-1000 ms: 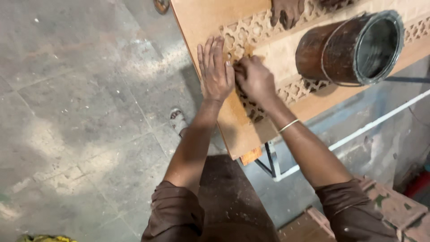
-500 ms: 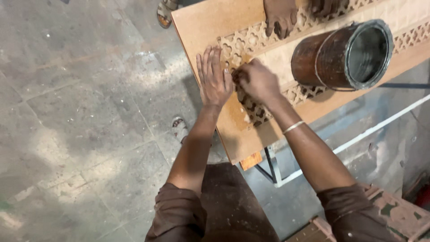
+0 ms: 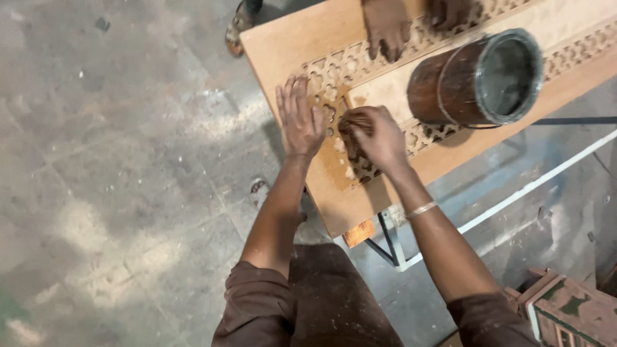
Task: The person applies a liquid finish to a large, carved wooden panel using a cloth. They dip the cloth into a metal can and wipe the surface, focusing on the intricate carved patterns. Another person assists by holding the panel steady.
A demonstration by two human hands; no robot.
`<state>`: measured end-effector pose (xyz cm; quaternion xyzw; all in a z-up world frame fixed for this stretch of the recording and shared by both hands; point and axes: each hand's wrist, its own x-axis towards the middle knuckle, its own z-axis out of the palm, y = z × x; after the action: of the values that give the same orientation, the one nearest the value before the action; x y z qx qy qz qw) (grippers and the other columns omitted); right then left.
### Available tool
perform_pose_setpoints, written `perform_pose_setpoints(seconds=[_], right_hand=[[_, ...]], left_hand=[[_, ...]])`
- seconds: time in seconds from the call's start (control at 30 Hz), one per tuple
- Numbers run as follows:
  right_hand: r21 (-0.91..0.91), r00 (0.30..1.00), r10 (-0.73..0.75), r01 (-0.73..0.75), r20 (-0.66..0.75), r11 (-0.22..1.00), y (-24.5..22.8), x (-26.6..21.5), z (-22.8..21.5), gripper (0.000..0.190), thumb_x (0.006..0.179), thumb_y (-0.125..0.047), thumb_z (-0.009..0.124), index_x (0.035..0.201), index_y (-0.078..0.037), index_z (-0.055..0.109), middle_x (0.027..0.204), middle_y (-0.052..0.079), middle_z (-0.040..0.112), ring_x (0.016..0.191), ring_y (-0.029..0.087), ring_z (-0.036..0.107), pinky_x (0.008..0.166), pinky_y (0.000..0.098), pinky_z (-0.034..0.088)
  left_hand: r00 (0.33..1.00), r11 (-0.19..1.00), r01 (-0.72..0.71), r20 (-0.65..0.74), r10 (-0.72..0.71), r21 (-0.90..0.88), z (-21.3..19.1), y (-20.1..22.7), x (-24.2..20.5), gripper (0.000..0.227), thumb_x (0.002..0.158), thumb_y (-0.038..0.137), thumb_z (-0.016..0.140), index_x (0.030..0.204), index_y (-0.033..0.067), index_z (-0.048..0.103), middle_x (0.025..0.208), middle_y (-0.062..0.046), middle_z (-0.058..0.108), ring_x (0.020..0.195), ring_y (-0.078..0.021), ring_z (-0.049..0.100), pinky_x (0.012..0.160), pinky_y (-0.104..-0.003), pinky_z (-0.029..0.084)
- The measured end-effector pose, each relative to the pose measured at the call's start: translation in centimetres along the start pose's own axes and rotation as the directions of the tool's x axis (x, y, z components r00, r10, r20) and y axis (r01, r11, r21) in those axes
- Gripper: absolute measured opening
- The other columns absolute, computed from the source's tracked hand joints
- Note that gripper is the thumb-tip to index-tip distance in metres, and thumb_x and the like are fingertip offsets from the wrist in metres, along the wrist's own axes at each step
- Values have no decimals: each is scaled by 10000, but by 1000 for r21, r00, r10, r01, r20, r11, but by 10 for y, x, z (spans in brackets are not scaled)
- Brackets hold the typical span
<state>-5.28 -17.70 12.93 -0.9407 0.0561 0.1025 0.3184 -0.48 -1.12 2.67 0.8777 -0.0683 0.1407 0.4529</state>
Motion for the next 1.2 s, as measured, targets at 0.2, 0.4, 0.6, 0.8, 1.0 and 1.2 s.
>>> perform_pose_setpoints(seconds=[0.2,0.4,0.6,0.8,1.0,1.2], right_hand=[[881,926,299,-330,232,339,73,-83,-65,463,955,-100,623,1401,6,556,1314,106,678,1104,168,705,893,292,613],[887,804,416,-462,425,-14,43,-116,-51,522,912,-140,583,1418,-78,471,1227,164,686,1055,258,731,798,351,628],[-6,984,-174,175,49,985,-23,-2,16,614,870,-24,619,1471,-86,511,1386,145,584,1289,298,532,1141,412,417],[-458,868,-448,495,216,738,-30,-52,26,540,895,-59,586,1433,-89,558,1562,126,455,1350,358,470,1126,443,425],[12,878,-292,311,379,950,79,-163,-7,598,854,-40,623,1441,-153,599,1437,78,579,1304,303,533,1101,437,453],[846,843,227,-520,487,115,159,-209,-77,552,952,-311,599,1448,-93,495,1213,135,672,1028,273,665,804,482,554]], left_hand=[[999,999,13,35,-12,-47,-15,15,2,706,927,235,547,1560,1,340,1599,-209,397,1536,-365,293,1305,-554,90],[992,988,117,65,-111,-101,-70,63,-16,648,950,236,477,1542,6,347,1596,-208,382,1535,-376,254,1279,-511,101],[907,907,308,-198,-370,-287,-62,82,-90,564,978,152,496,1516,24,388,1553,-213,427,1462,-382,374,1207,-471,289],[849,888,352,-298,-436,-296,-62,67,-171,567,995,158,518,1512,-16,367,1531,-239,440,1428,-409,389,1172,-481,302],[812,865,402,-320,-488,-300,-53,92,-228,538,1016,223,520,1490,3,392,1504,-226,485,1389,-405,466,1144,-465,356],[850,795,450,-77,-521,-407,-26,148,-230,564,1016,296,464,1515,55,357,1497,-211,488,1321,-365,552,1085,-440,456]])
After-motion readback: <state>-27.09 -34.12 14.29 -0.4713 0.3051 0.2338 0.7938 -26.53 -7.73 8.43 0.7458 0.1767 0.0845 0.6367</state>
